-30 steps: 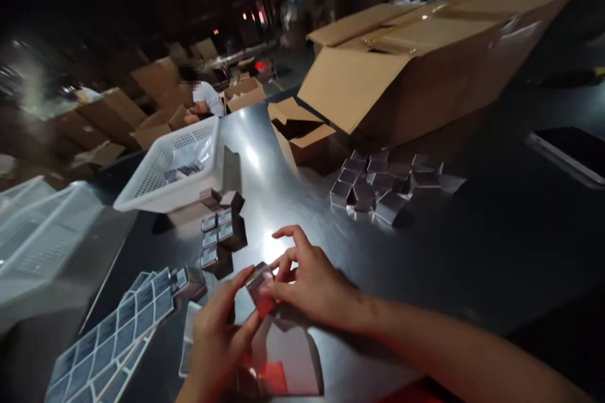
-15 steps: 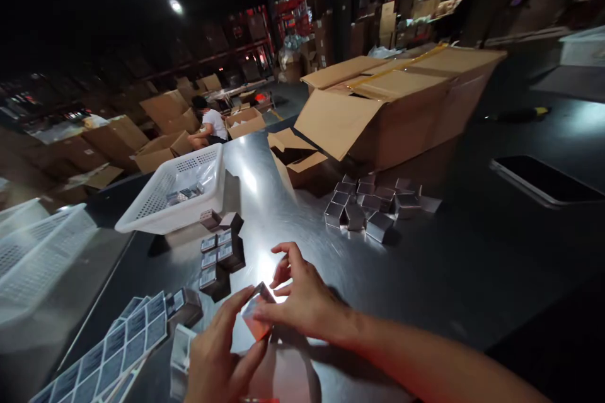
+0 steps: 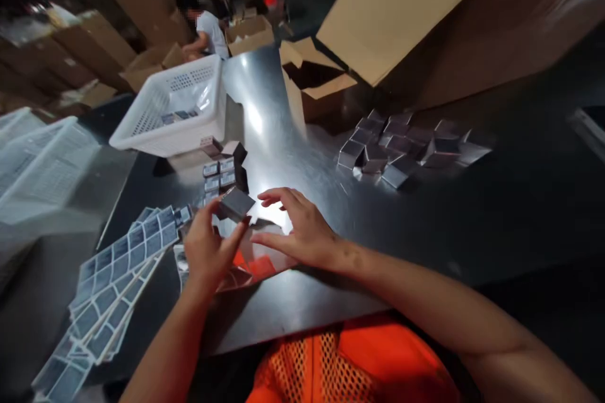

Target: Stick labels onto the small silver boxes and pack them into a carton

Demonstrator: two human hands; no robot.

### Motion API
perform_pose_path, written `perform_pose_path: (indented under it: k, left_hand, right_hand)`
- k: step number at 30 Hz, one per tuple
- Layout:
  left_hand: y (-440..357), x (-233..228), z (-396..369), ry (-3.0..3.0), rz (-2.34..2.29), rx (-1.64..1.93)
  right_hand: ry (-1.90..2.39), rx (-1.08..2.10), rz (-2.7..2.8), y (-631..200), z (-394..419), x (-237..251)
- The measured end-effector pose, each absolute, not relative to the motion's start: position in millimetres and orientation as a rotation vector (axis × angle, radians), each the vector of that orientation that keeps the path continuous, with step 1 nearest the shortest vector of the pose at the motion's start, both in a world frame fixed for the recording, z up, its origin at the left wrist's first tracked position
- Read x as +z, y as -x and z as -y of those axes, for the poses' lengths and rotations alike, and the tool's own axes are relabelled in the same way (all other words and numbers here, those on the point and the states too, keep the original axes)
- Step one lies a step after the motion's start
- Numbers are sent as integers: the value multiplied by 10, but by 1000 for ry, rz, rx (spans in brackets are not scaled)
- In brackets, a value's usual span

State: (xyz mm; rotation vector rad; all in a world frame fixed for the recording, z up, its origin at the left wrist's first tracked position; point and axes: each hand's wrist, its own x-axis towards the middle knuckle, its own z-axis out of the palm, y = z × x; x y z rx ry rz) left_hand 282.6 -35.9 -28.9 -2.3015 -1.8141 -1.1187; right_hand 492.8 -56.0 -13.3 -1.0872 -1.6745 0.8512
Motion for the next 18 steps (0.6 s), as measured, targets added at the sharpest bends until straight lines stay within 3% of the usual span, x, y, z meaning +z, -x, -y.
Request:
perform_pose_path:
  k: [8, 18]
  left_hand:
    - [-2810, -270, 293, 2161, 2133, -1281]
    - [-2801, -221, 229, 2128, 2183, -1332]
  right_hand:
    - [879, 845, 2155, -4891, 563, -312]
    - [1065, 1002, 2089, -4849, 652, -301]
